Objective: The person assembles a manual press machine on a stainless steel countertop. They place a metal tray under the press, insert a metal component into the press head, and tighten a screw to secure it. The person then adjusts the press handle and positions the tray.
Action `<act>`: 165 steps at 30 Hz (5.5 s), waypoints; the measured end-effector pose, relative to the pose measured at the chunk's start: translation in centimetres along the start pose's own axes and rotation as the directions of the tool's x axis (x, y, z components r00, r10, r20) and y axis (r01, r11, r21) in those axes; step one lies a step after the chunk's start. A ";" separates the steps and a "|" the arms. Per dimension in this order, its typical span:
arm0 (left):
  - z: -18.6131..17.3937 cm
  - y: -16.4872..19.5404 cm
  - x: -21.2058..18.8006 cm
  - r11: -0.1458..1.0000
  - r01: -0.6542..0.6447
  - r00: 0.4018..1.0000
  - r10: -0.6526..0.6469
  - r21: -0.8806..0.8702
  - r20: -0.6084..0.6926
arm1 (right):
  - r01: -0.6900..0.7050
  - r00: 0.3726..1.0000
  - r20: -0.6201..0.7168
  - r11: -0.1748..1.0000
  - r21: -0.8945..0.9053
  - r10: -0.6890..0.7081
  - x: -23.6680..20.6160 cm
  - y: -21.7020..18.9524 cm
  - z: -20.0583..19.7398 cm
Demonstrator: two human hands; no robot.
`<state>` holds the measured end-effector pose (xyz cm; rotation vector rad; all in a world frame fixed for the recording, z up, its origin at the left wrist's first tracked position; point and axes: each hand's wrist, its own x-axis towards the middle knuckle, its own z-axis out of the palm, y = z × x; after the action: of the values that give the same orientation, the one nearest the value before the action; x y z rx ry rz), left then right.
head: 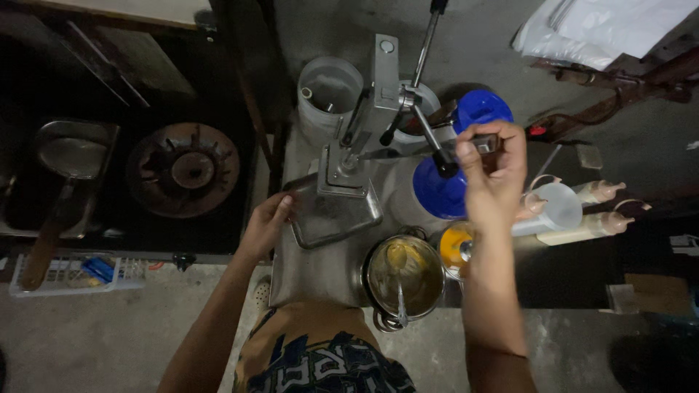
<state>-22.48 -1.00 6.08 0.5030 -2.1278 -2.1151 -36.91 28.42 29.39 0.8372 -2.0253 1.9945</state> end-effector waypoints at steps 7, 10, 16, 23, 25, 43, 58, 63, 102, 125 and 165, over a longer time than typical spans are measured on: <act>0.3 0.3 -0.2 1.000 0.006 1.000 -0.006 0.019 -0.007 | 0.060 0.992 -0.108 0.995 -0.076 -0.068 -1.5 1.0 0.9; 0.3 0.1 -0.2 1.000 0.025 1.000 -0.025 -0.011 -0.017 | 0.067 0.987 -0.129 0.980 -0.186 -0.092 -2.5 1.0 0.4; -0.1 -0.1 -0.6 1.000 0.003 1.000 -0.003 -0.029 -0.008 | -0.030 0.968 -0.250 0.983 -0.179 -0.016 -6.3 0.4 0.4; -0.2 -0.6 -0.4 0.999 0.005 1.000 -0.004 0.046 -0.016 | 0.093 0.967 -0.222 0.986 -0.141 -0.123 -9.3 0.8 1.8; -0.1 -0.7 -0.3 0.999 0.004 1.000 -0.003 0.052 -0.011 | 0.084 0.973 -0.203 0.984 -0.155 -0.115 -9.4 0.7 2.1; -0.2 -0.1 -1.0 0.998 0.048 0.999 -0.048 0.047 -0.016 | 0.051 0.961 -0.260 0.982 -0.182 -0.098 -3.7 2.8 0.5; -0.5 0.2 -1.2 0.998 0.046 0.999 -0.046 0.047 0.000 | 0.140 0.978 -0.128 0.972 -0.191 -0.166 -0.1 2.9 -1.9; -0.3 0.6 -1.0 0.998 0.043 0.999 -0.042 0.054 -0.016 | 0.074 0.996 -0.034 0.981 -0.180 -0.081 -1.0 4.4 -0.3; -1.3 0.3 -1.8 0.999 0.032 0.999 -0.032 0.039 -0.021 | 0.080 0.981 -0.152 0.959 -0.271 -0.125 -3.6 0.4 1.3; -1.1 0.0 -1.0 0.997 0.073 0.997 -0.073 -0.003 -0.005 | -0.075 0.996 -0.060 0.994 -0.077 0.070 -2.7 -1.9 -0.4; 6.0 2.5 11.0 0.033 -0.521 0.775 0.437 0.853 0.456 | -0.046 0.980 0.121 0.773 -0.633 0.157 -4.1 29.7 6.5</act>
<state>-34.99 1.38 6.65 -0.3112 -2.8327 -0.1763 -46.78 21.55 1.12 0.7565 -2.6381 1.1444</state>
